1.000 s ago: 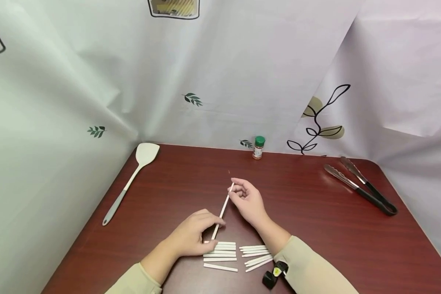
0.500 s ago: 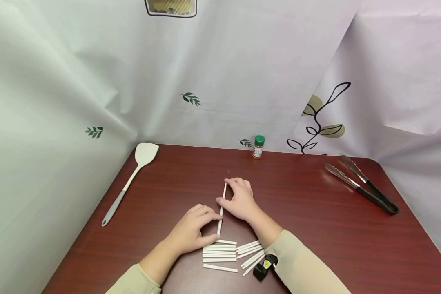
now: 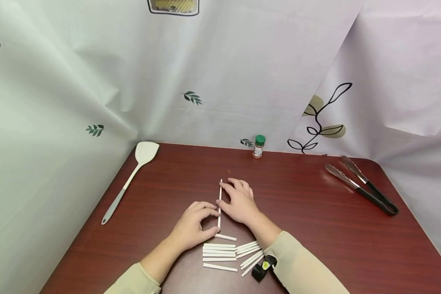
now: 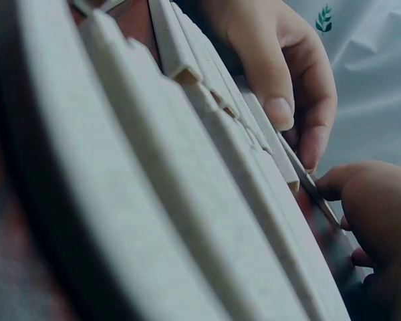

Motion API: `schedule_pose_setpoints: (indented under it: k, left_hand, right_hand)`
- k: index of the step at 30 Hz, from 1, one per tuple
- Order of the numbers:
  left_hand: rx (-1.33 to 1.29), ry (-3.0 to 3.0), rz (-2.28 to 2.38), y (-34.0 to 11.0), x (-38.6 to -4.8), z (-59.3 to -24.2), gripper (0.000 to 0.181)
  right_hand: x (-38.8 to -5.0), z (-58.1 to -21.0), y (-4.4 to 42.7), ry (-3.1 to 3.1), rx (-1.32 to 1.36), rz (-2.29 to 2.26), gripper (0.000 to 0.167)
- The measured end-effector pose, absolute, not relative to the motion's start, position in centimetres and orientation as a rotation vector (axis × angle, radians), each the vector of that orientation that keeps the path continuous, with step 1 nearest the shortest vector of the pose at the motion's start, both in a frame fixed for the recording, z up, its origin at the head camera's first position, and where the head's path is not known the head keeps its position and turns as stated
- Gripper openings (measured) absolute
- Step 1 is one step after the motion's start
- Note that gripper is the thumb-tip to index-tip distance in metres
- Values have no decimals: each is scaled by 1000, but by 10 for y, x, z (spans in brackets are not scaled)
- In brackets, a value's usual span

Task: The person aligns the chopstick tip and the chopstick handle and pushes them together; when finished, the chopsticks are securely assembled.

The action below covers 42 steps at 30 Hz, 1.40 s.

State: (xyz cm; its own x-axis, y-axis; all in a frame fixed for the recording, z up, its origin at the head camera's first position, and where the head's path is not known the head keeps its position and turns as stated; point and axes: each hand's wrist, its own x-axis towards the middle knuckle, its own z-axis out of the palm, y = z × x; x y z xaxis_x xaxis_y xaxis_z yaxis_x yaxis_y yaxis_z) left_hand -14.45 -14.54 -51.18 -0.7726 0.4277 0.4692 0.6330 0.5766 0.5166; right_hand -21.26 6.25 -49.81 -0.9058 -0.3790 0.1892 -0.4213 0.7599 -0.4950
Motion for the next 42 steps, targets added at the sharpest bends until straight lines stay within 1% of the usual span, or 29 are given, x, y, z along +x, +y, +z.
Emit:
schedule_pose_setpoints:
  k: [3,5,13,17,25,30,36,42]
  left_hand:
    - [-829,-2531,-1009,-143,-145,-511,34]
    - [-807,-2526,-1012,-142,-145,-511,33]
    - [-769,-2485,-967,-143,-146,-512,27]
    - [-765,-2463,-924,-145,-146,-514,24]
    - [-739,-2441,-878,-145,-145,-513,26]
    - [-718,-2440,-832,-147,-145,-513,26]
    - [-672,-2451,-721,-149,-145,-513,22]
    - [-665,-2458,-703,-149,-145,-512,20]
  right_hand:
    - [-212,-498,63,-2867,659,827,54]
    - [-212,-497,63,-2869,669,811,54]
    - [-211,-493,64,-2921,782,698,67]
    - [-212,-494,65,-2912,841,689,70]
    - [-212,-497,67,-2853,891,740,65]
    - [-212,-498,67,-2873,953,649,63]
    - [-210,-497,67,-2922,1026,505,63]
    - [-208,-495,66,-2918,1033,523,60]
